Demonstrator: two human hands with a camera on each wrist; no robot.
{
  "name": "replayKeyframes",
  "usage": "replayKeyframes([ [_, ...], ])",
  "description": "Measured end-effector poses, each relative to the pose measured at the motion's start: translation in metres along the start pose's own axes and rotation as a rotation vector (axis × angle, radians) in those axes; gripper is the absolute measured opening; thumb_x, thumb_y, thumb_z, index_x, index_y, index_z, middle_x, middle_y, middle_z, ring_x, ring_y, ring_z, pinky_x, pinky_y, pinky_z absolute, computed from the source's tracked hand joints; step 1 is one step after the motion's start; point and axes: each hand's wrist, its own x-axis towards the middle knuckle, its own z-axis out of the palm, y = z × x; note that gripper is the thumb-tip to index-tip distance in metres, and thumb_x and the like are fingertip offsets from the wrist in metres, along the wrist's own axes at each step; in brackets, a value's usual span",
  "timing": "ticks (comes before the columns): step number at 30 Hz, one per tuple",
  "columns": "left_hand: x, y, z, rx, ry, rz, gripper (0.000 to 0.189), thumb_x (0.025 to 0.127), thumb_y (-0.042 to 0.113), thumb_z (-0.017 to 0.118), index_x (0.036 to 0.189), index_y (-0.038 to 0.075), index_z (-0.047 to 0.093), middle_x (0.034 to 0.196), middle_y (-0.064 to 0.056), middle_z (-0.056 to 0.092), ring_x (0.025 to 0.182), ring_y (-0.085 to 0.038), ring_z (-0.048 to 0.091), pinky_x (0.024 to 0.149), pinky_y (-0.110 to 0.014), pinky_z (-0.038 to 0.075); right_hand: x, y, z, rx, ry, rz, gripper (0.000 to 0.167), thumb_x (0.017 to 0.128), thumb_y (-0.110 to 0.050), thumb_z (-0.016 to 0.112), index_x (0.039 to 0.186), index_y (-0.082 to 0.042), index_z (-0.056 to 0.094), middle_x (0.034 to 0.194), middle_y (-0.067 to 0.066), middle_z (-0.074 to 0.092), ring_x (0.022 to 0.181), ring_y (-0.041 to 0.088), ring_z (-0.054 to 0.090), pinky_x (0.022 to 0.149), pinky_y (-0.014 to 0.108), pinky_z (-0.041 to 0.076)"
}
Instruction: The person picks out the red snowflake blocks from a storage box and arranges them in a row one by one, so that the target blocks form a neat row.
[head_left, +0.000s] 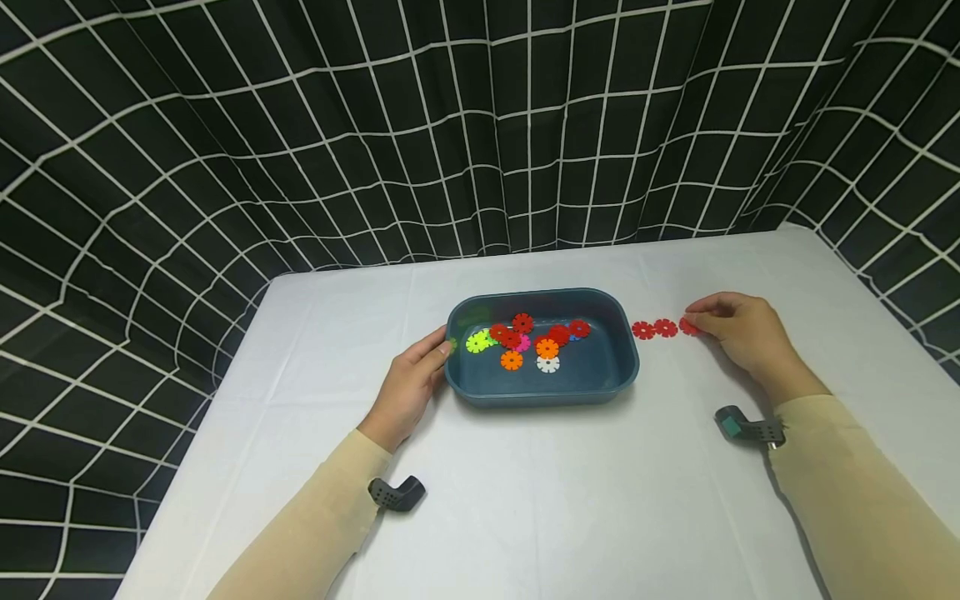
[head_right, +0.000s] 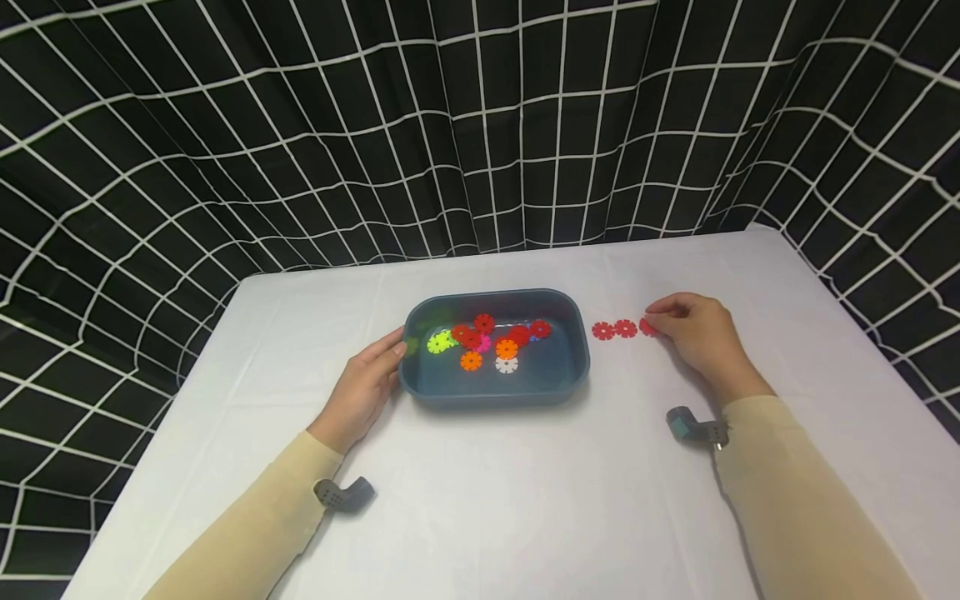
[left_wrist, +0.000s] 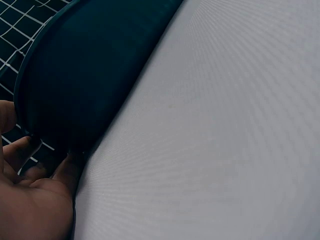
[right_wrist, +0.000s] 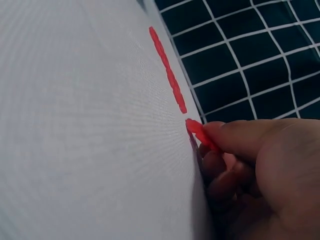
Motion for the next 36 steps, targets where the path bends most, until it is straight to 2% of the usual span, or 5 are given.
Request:
replayKeyframes([
  [8,-0.0008,0.0007,-0.0003,-0.006,-0.002,0.001,0.053,0.116,0.026,0.059,0.161,0.001,0.050,0.165,-0.007,0.048,0.151,-0.018,0.044,0.121,-0.031,0.041,-0.0020,-0.0008,0.0004,0.001,0.024,0.016,0.035,0.113,-0.026,0.065,0.133,0.003,0.069,0.125,0.025,0.064,0.105,0.035,0.058,0.068,0.009,0.051],
  [13,-0.0009,0.0012,-0.0004,0.000,-0.005,0.005,0.054,0.116,0.028,0.059,0.161,0.001,0.049,0.165,-0.008,0.048,0.151,-0.019,0.045,0.119,-0.030,0.043,-0.0031,-0.0026,0.0006,0.008,0.022,0.024,0.037,0.113,-0.027,0.065,0.134,0.003,0.069,0.126,0.025,0.063,0.104,0.035,0.058,0.068,0.009,0.051],
  [20,-0.0003,0.0000,-0.0006,-0.007,-0.009,0.008,0.053,0.116,0.026,0.059,0.162,0.001,0.049,0.165,-0.008,0.047,0.152,-0.019,0.044,0.119,-0.031,0.043,-0.0038,-0.0045,0.0006,-0.019,0.018,0.026,0.040,0.113,-0.032,0.062,0.134,0.002,0.068,0.132,0.026,0.062,0.118,0.042,0.054,0.085,0.028,0.051],
  [27,0.0001,-0.0008,-0.0004,-0.002,-0.003,0.005,0.053,0.116,0.028,0.059,0.161,0.002,0.050,0.164,-0.007,0.048,0.151,-0.017,0.045,0.118,-0.029,0.044,-0.0054,-0.0062,0.0010,0.005,0.033,0.034,0.038,0.115,-0.025,0.057,0.135,0.005,0.066,0.131,0.027,0.063,0.108,0.036,0.060,0.069,0.006,0.047],
  [36,0.0005,-0.0017,-0.0011,-0.001,-0.001,0.009,0.052,0.116,0.027,0.059,0.161,0.002,0.050,0.164,-0.007,0.049,0.150,-0.017,0.046,0.117,-0.029,0.045,-0.0037,-0.0067,0.0006,0.006,0.038,0.041,0.043,0.115,-0.032,0.055,0.135,0.005,0.067,0.129,0.025,0.064,0.106,0.034,0.060,0.073,0.015,0.049],
])
